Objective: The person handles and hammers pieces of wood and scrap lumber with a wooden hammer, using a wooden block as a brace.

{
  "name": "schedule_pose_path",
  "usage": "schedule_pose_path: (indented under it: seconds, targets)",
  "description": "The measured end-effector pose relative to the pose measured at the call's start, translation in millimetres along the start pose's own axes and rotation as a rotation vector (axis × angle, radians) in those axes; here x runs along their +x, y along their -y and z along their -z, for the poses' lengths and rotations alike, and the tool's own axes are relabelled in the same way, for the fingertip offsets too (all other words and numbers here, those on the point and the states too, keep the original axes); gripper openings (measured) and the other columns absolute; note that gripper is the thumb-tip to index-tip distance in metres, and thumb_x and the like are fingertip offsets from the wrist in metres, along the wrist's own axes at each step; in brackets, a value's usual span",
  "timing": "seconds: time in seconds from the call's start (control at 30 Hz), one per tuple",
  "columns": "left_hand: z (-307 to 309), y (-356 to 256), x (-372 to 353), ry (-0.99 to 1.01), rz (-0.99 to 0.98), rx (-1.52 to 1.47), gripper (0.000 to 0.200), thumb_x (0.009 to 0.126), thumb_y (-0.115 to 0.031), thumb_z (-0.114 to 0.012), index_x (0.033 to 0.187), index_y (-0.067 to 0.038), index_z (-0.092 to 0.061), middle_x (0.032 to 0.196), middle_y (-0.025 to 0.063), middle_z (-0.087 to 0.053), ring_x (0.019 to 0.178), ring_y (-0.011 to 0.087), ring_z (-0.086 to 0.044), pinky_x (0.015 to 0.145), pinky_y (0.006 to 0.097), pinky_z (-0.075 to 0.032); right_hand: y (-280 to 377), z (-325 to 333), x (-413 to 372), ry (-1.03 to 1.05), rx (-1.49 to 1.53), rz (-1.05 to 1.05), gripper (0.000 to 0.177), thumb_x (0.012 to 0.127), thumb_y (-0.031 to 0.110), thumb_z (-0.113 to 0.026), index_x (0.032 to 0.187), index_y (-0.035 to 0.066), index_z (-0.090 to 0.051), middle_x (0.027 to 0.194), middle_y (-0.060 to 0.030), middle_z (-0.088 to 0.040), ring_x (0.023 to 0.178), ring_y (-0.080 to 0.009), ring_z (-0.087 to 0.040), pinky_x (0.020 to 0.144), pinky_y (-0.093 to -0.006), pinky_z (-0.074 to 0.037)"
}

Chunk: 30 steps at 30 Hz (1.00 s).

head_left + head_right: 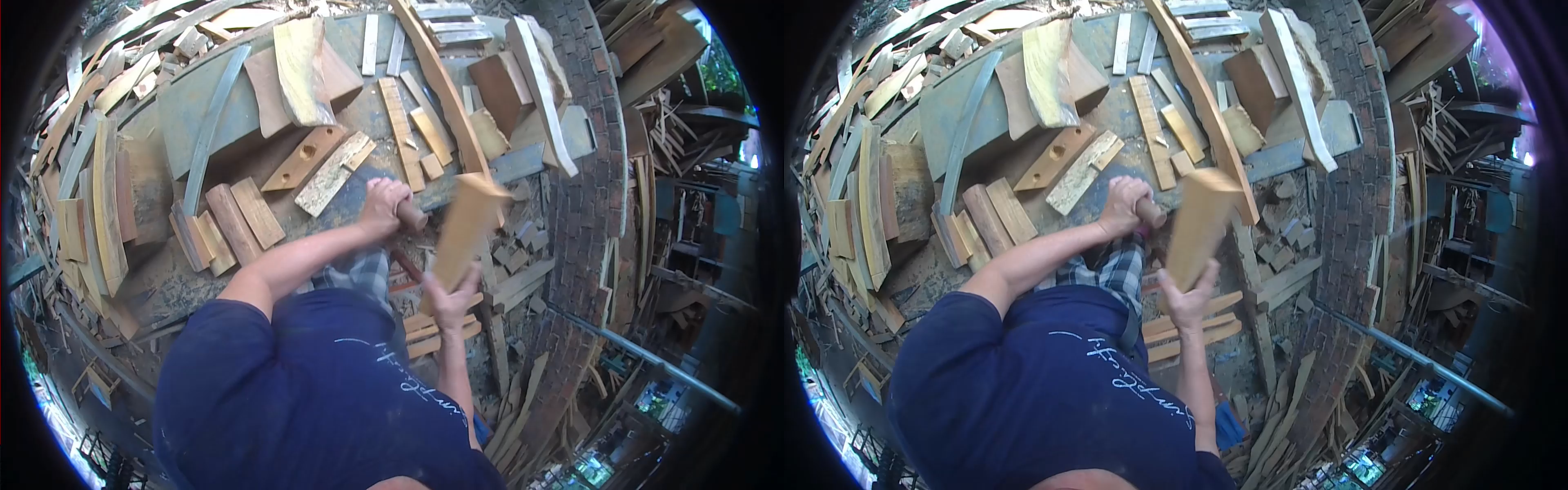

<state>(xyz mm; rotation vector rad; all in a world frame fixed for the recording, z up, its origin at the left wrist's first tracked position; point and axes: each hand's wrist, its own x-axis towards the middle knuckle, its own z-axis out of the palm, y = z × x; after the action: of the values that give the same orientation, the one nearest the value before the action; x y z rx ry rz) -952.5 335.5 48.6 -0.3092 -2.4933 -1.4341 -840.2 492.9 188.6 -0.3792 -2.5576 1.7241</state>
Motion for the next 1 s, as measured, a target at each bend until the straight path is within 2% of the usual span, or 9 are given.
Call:
schedule_pose_path:
  seconds: [0.13, 0.23, 0.3, 0.43, 0.6, 0.67, 0.87, 0.97, 1.0]
  targets:
    - [12.2, -5.7, 6.4, 0.008, 0.072, -0.067, 0.022, 0.065, -0.011, -0.07, 0.081, -0.015, -0.055, 0.079, 0.0033, -0.056, 0.085, 0.0259, -0.054, 0.083, 0.0389, -0.034, 32.9, 15.7, 12.5, -0.01, 0.34, 0.239, 0.031, 0.077, 0.009, -0.074, 0.1, 0.004, -0.053, 0.093, -0.0077, -0.054, 0.087, -0.0203, -0.055, 0.077, -0.0359, -0.048]
    - [16.7, -5.4, 6.8, -0.028, 0.054, -0.072, 0.021, 0.066, -0.011, -0.069, 0.081, -0.015, -0.055, 0.079, 0.0032, -0.056, 0.085, 0.0257, -0.054, 0.083, 0.0388, -0.034, -33.7, 2.8, 21.3, 0.064, -0.146, 0.628, 0.048, 0.078, 0.012, -0.073, 0.117, 0.007, -0.046, 0.095, -0.0096, -0.057, 0.082, -0.0184, -0.058, 0.073, -0.0332, -0.049]
    - [15.8, -4.9, -2.9, -0.057, 0.001, -0.046, 0.018, 0.07, -0.014, -0.07, 0.079, -0.014, -0.055, 0.077, 0.0037, -0.057, 0.082, 0.0258, -0.055, 0.081, 0.0383, -0.035, -41.1, -22.6, 11.7, 0.171, -0.157, -0.044, 0.046, 0.076, 0.015, -0.077, 0.11, 0.003, -0.05, 0.099, -0.0105, -0.057, 0.089, -0.0211, -0.057, 0.08, -0.0356, -0.047]
    - [15.8, 4.8, -1.8, -0.034, 0.042, -0.074, 0.022, 0.065, -0.008, -0.068, 0.081, -0.015, -0.054, 0.08, 0.0033, -0.057, 0.088, 0.0256, -0.054, 0.085, 0.0392, -0.033, 20.1, 0.4, 22.0, -0.04, 0.213, -0.089, 0.045, 0.076, 0.012, -0.075, 0.109, 0.004, -0.047, 0.095, -0.0095, -0.057, 0.079, -0.0191, -0.058, 0.072, -0.035, -0.05]
    - [34.1, 3.3, 8.8, -0.013, 0.099, -0.088, 0.023, 0.064, -0.008, -0.069, 0.08, -0.015, -0.055, 0.079, 0.0037, -0.058, 0.084, 0.0266, -0.055, 0.082, 0.0393, -0.034, 15.7, -12.3, 34.4, 0.002, 0.318, 0.514, 0.031, 0.077, 0.012, -0.07, 0.1, 0.003, -0.05, 0.084, -0.0085, -0.057, 0.073, -0.0192, -0.057, 0.072, -0.0354, -0.049]
    - [36.3, 9.3, 5.9, -0.025, 0.106, -0.115, 0.022, 0.064, -0.008, -0.069, 0.08, -0.015, -0.055, 0.079, 0.0038, -0.058, 0.083, 0.0267, -0.055, 0.082, 0.0396, -0.034, -20.6, -31.3, 25.6, 0.209, -0.4, 0.271, 0.044, 0.076, 0.017, -0.076, 0.109, 0.004, -0.05, 0.089, -0.008, -0.059, 0.079, -0.0219, -0.06, 0.077, -0.0364, -0.049]
    - [38.0, 4.5, 0.5, -0.006, 0.022, -0.078, 0.021, 0.066, -0.007, -0.068, 0.08, -0.015, -0.054, 0.078, 0.0026, -0.056, 0.083, 0.025, -0.056, 0.084, 0.0372, -0.035, 42.3, -3.6, 30.2, 0.039, 0.341, -0.082, 0.046, 0.08, 0.013, -0.074, 0.112, 0.007, -0.042, 0.09, -0.0091, -0.058, 0.079, -0.0166, -0.06, 0.064, -0.0293, -0.051]
    - [44.8, -1.4, 1.1, 0.031, 0.045, -0.101, 0.022, 0.066, -0.008, -0.069, 0.08, -0.015, -0.053, 0.079, 0.0022, -0.056, 0.083, 0.0251, -0.056, 0.084, 0.0376, -0.035, 72.7, -9.8, 37.5, 0.026, 0.589, 0.4, 0.038, 0.083, 0.021, -0.063, 0.111, 0.003, -0.046, 0.079, -0.0079, -0.056, 0.075, -0.0189, -0.058, 0.066, -0.0339, -0.05]
    - [46.0, 0.7, -1.0, 0.036, 0.032, -0.11, 0.023, 0.066, -0.009, -0.07, 0.08, -0.015, -0.053, 0.079, 0.0021, -0.056, 0.083, 0.0252, -0.055, 0.084, 0.0376, -0.035, 45.3, -4.1, 41.4, 0.111, 0.211, 0.61, 0.039, 0.082, 0.021, -0.065, 0.11, 0.003, -0.046, 0.081, -0.0078, -0.056, 0.076, -0.0185, -0.058, 0.068, -0.0338, -0.05]
